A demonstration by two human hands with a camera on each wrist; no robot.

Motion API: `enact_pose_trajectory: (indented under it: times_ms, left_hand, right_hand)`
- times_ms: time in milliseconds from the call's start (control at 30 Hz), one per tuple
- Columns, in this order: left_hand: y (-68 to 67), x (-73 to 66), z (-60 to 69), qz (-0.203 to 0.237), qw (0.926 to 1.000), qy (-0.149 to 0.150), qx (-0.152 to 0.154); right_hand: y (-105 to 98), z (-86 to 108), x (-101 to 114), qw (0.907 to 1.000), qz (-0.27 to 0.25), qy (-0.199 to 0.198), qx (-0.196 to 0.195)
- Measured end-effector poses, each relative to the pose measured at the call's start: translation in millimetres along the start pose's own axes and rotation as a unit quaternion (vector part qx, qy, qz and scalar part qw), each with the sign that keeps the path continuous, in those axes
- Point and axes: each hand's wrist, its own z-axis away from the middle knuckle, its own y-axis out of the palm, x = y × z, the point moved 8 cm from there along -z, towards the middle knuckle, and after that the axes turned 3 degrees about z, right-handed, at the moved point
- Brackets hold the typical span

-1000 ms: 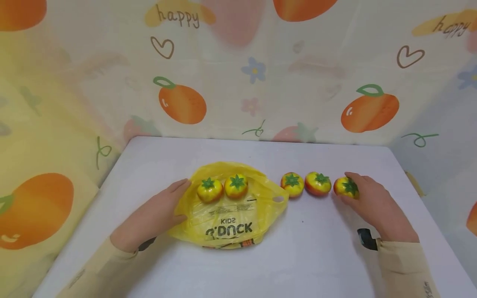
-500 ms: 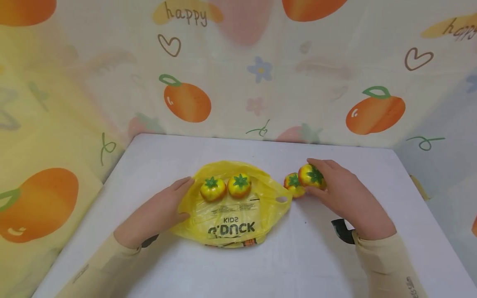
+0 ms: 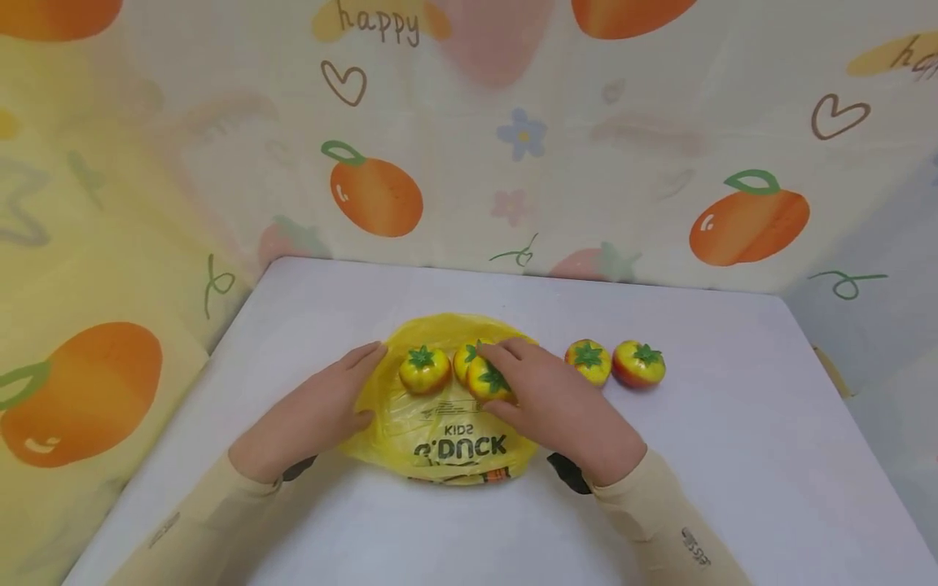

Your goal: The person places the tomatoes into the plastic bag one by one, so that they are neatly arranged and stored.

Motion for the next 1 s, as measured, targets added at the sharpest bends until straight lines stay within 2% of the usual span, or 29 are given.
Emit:
enact_pose_trajectory:
  times_ms: [267, 533, 767, 1000]
  left_hand:
    - [-2.8, -6.8, 0.1, -0.008, 0.9995, 0.026, -0.012]
    - [-5.8, -7.5, 1.9, -0.008, 0.9978, 0.050, -0.043]
    - [-5.2, -8.4, 0.9, -0.007, 0.9968, 0.059, -0.053]
    - [-4.2, -7.5, 2.0, -0.006, 0.9978, 0.049, -0.044]
  right_hand:
    - [26.3, -14.5, 36.8, 0.9990, -0.002, -0.033, 0.030]
    - [53.9, -29.3, 68.7, 0.9956, -0.020, -0.081, 0.041]
    - [69.7, -29.8, 77.4, 0.9945, -0.022, -0.085, 0.057]
    - [78.2, -35.5, 80.2, 0.9942, 0.000, -0.090, 0.059]
